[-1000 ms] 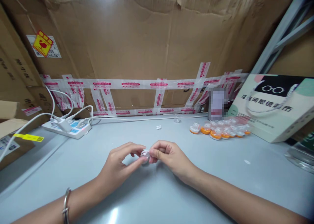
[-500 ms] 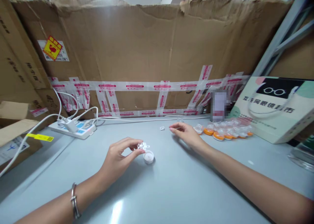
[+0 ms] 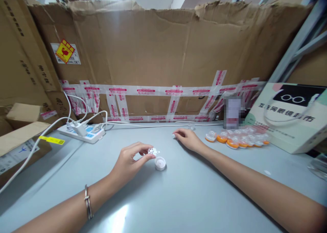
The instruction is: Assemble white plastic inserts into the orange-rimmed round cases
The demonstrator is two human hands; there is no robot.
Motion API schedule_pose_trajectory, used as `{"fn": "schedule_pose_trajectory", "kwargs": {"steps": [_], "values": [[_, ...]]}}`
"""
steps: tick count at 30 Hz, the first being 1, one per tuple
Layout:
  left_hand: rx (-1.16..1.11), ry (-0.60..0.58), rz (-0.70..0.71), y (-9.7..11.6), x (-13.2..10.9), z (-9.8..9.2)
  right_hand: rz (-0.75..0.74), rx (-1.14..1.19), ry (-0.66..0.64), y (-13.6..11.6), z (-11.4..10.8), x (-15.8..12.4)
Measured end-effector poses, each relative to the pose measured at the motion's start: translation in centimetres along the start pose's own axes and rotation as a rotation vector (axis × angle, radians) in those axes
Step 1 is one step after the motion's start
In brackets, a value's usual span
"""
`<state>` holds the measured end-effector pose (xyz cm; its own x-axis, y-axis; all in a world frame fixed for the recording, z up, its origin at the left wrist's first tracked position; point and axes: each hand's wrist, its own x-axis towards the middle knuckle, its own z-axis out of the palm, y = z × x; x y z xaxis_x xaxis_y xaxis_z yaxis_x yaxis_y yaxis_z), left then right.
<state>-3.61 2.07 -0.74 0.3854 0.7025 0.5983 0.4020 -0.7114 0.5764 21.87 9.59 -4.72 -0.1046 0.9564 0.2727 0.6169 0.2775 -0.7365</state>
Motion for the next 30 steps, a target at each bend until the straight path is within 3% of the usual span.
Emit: {"fn": "schedule_pose_trajectory", "kwargs": {"steps": [5,11,13,23,30], "values": [[-0.007,-0.026,-0.031,-0.2,0.0,0.2,0.094,0.082,-0.151,-0.4,-0.8,-1.8],[-0.001,-0.024,-0.036,-0.1,0.1,0.2,0.107,0.080,-0.540,-1.6,-3.7,-2.9],[0.006,-0.026,-0.042,-0.1,0.1,0.3,0.101,0.040,-0.600,-2.1,-4.3,-2.9],[0.025,-0.010,-0.098,-0.2,0.4,0.2,-0.002,-0.285,-0.334,-3.1,-3.8,-3.8],[0.035,-0.003,-0.113,-0.1,0.5,0.2,-0.106,-0.259,-0.339,-2.5,-3.3,-4.1]]}}
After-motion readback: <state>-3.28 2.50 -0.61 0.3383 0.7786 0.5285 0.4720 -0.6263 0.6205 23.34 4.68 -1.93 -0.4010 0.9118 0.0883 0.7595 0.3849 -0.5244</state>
